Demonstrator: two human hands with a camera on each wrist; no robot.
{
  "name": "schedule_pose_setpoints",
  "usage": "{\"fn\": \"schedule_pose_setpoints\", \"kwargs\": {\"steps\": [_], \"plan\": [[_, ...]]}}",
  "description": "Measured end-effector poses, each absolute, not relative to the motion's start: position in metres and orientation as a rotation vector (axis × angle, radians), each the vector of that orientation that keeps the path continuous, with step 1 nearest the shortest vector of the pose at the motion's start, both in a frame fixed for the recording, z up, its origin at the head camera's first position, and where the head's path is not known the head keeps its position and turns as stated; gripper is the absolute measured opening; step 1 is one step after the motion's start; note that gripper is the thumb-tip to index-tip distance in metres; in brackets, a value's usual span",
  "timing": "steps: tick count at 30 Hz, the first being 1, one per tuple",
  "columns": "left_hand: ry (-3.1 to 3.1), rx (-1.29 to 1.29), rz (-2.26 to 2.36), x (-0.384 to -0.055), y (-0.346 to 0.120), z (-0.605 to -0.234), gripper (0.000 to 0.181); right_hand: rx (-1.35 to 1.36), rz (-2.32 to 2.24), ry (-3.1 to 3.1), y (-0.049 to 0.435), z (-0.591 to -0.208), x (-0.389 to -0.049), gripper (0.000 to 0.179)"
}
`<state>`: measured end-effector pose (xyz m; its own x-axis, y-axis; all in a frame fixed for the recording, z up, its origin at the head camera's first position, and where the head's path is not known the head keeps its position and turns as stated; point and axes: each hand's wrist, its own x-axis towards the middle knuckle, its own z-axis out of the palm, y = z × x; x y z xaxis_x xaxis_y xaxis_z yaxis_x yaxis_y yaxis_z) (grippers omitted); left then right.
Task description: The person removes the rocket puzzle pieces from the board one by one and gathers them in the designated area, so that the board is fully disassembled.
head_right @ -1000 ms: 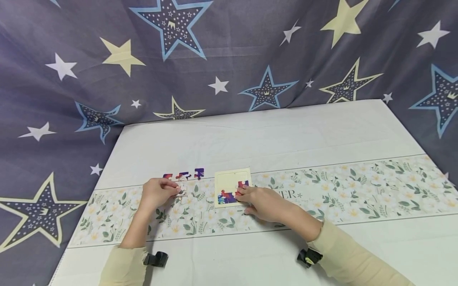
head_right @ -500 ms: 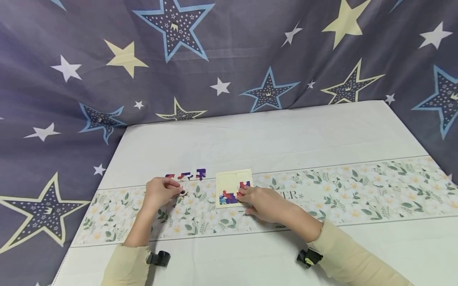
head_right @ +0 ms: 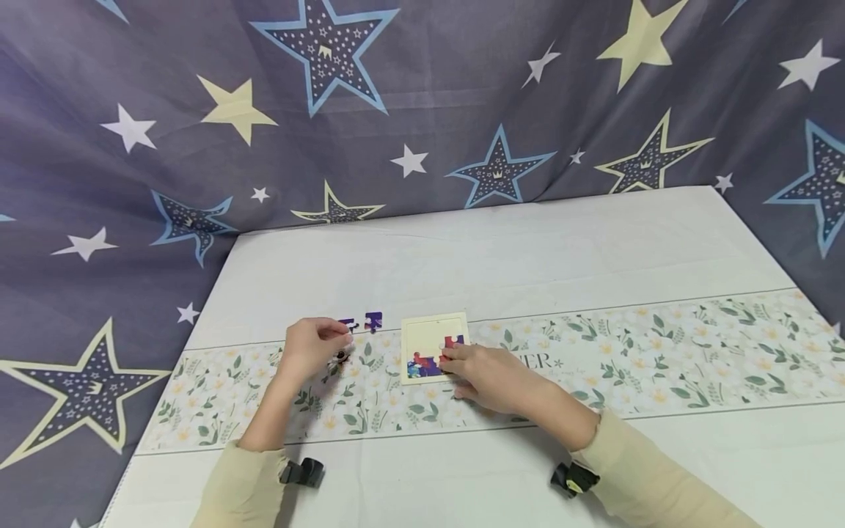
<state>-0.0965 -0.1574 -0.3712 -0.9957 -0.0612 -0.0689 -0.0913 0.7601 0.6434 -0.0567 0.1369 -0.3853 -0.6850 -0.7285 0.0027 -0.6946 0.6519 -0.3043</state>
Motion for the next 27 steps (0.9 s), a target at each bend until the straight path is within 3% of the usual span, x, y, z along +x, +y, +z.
{"fn": "schedule_pose_setpoints", "kwargs": {"steps": [27], "plan": [[2.612, 0.444, 1.078, -0.094, -0.050, -0.382, 0.025, -1.143, -0.657, 2.643, 0.152, -0.391, -0.055, 0.043]]}}
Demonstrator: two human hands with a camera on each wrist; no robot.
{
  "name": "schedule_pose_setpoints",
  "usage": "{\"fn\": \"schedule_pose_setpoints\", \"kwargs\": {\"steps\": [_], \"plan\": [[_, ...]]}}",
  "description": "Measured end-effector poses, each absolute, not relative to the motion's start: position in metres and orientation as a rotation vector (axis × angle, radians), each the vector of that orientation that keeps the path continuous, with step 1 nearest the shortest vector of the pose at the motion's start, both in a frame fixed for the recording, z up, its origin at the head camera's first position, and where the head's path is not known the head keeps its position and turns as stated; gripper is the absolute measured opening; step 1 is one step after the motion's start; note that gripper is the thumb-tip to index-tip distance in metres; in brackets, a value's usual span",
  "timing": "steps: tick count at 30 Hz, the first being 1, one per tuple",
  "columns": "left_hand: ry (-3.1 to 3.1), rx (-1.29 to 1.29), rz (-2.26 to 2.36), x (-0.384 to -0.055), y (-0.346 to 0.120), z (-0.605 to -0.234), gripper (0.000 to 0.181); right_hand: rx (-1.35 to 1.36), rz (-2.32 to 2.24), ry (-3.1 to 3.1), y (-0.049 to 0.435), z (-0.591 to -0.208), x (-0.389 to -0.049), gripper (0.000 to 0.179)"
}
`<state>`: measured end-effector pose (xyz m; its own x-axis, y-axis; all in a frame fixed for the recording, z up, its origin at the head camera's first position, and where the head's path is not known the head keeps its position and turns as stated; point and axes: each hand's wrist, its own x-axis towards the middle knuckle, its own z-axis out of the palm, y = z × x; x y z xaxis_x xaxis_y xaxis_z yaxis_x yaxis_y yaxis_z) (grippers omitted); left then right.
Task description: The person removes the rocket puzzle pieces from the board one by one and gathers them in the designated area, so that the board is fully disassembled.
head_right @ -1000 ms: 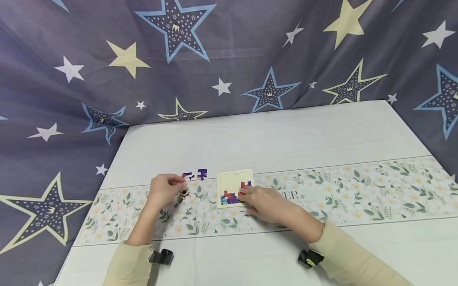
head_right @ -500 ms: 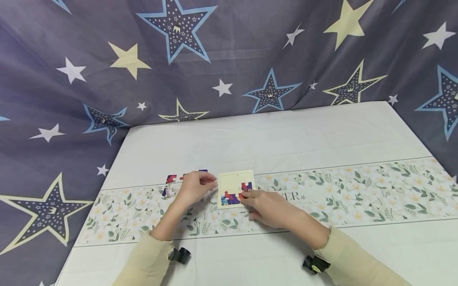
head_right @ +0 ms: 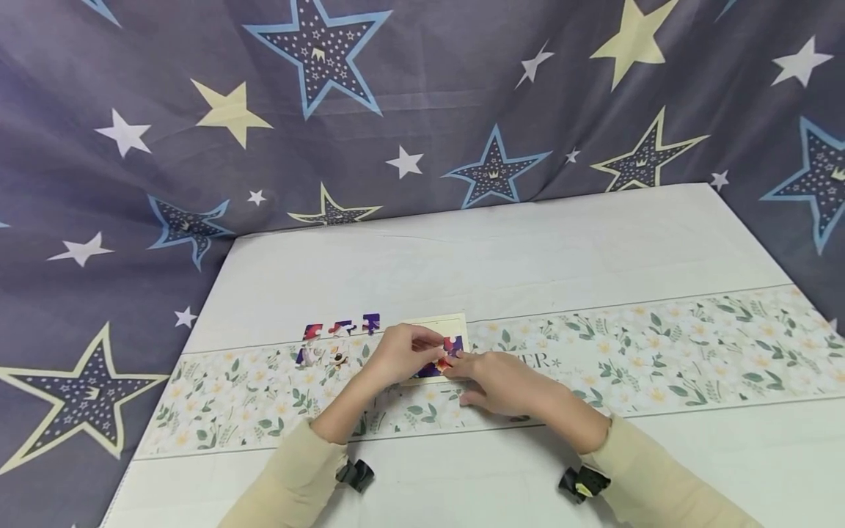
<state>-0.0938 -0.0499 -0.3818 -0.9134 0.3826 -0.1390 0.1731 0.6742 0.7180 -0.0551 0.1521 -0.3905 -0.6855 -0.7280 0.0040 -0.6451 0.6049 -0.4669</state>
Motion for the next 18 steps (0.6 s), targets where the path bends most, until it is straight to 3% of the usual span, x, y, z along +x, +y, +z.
{"fn": "schedule_pose_setpoints", "kwargs": {"steps": [18], "plan": [[2.451, 0.205, 1.298, -0.1004, -0.0487, -0.3887, 0.024, -1.134, -0.650, 2.632, 0.1500, -0.3868, -0.0541, 0.042]]}}
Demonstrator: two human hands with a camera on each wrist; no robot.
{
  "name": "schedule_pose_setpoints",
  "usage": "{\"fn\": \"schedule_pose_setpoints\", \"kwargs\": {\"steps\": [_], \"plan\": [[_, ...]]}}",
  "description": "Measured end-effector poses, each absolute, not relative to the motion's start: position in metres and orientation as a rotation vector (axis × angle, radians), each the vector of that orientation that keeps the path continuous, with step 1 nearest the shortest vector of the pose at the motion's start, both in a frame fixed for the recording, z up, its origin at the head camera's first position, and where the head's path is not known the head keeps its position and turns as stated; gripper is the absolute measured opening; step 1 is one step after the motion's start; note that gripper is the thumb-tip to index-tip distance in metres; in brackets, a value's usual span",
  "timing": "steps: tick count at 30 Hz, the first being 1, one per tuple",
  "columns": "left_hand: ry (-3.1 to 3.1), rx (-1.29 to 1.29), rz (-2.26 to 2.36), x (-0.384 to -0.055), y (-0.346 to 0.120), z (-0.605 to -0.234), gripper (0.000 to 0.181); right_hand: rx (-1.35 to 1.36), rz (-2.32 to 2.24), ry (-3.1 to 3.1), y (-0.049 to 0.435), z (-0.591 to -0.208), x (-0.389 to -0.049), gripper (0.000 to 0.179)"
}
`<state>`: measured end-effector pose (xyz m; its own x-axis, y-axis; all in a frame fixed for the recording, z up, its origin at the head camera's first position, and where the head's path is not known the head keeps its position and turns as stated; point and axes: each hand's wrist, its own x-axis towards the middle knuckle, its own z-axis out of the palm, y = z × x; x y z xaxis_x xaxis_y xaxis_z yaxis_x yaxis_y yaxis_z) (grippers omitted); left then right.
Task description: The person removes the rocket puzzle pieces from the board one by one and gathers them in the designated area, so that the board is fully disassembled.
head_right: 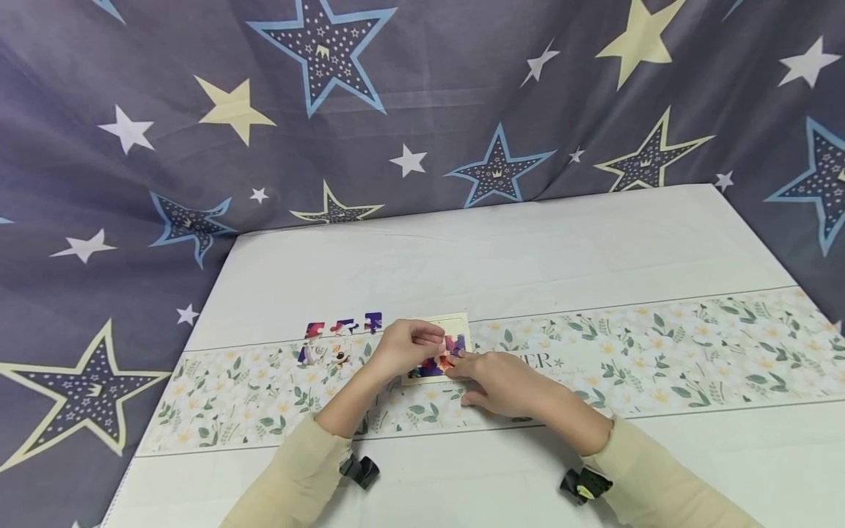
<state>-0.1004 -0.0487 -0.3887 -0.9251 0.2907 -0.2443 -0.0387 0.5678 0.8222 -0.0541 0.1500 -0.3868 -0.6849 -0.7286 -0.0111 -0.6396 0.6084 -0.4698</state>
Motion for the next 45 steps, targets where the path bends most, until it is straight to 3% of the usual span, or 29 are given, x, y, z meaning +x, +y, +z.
{"fn": "schedule_pose_setpoints", "kwargs": {"steps": [16, 45], "plan": [[2.513, 0.135, 1.328, -0.106, -0.038, -0.394, 0.006, -1.141, -0.628, 2.655, 0.150, -0.390, -0.054, 0.043], [2.547, 0.081, 1.396, -0.104, -0.035, -0.396, 0.006, -1.137, -0.631, 2.660, 0.150, -0.389, -0.051, 0.044]]}}
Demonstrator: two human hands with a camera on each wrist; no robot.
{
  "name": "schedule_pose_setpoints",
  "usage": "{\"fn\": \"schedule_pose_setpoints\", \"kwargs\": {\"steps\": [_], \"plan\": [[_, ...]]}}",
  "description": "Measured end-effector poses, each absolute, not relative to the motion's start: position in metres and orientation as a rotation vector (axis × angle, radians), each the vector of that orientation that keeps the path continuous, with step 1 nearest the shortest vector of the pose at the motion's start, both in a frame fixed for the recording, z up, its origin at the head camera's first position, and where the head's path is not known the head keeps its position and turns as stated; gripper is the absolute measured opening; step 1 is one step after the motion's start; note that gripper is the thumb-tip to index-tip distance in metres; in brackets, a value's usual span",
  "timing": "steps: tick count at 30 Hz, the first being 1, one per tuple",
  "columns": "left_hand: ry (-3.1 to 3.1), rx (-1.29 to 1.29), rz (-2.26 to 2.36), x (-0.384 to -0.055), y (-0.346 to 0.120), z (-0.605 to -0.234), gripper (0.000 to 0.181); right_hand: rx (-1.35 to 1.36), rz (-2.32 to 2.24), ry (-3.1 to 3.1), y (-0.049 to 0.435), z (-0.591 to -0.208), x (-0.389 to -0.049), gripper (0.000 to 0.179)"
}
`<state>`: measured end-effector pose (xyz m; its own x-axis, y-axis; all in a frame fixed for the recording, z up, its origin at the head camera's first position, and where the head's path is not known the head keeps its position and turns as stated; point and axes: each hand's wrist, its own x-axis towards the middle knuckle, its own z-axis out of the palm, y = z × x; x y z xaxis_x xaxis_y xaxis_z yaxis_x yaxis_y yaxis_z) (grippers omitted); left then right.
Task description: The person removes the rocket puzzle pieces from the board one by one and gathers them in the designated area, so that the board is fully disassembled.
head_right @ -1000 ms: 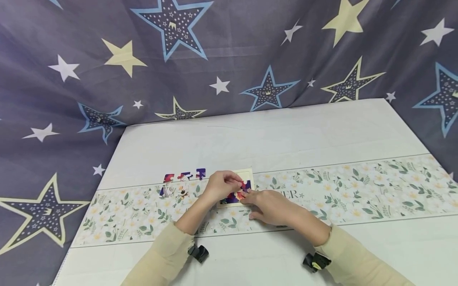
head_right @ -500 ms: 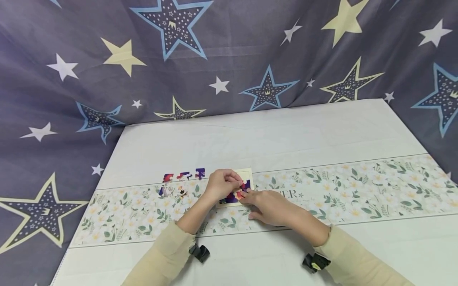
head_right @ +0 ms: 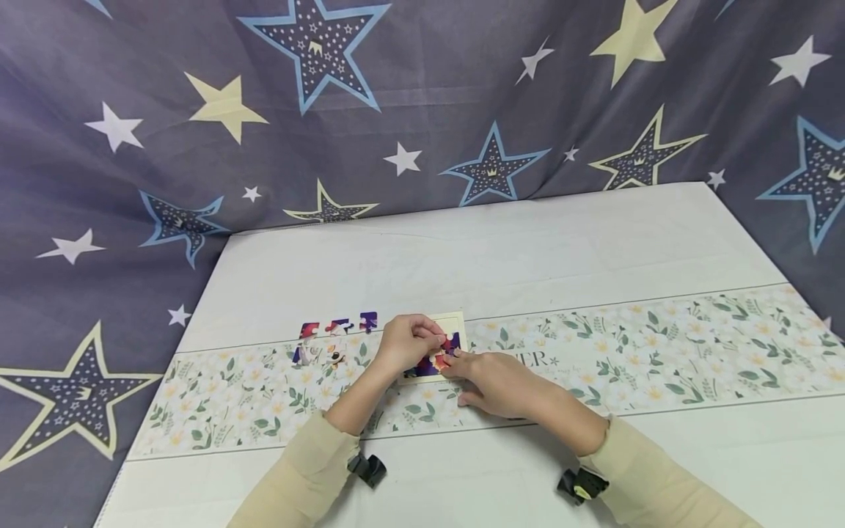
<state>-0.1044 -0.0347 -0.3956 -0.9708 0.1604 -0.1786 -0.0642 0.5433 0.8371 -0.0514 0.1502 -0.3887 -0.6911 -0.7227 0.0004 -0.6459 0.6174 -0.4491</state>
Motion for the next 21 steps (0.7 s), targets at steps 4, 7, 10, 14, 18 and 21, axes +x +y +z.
{"fn": "schedule_pose_setpoints", "kwargs": {"steps": [4, 7, 10, 14, 18, 21], "plan": [[2.544, 0.072, 1.401, -0.1050, -0.0343, -0.3959, 0.006, -1.139, -0.636, 2.657, 0.1503, -0.3886, -0.0515, 0.044], [2.538, 0.059, 1.400, -0.1053, -0.0341, -0.3964, 0.007, -1.135, -0.641, 2.658, 0.1505, -0.3886, -0.0515, 0.044], [2.537, 0.050, 1.398, -0.1057, -0.0344, -0.3971, 0.007, -1.135, -0.641, 2.662, 0.1506, -0.3886, -0.0512, 0.043], [2.542, 0.041, 1.391, -0.1064, -0.0346, -0.3977, 0.007, -1.146, -0.640, 2.667, 0.1505, -0.3880, -0.0507, 0.044], [2.541, 0.034, 1.388, -0.1070, -0.0341, -0.3981, 0.007, -1.155, -0.649, 2.669, 0.1503, -0.3880, -0.0506, 0.044], [2.539, 0.032, 1.392, -0.1074, -0.0331, -0.3981, 0.007, -1.157, -0.651, 2.670, 0.1507, -0.3887, -0.0506, 0.044]]}}
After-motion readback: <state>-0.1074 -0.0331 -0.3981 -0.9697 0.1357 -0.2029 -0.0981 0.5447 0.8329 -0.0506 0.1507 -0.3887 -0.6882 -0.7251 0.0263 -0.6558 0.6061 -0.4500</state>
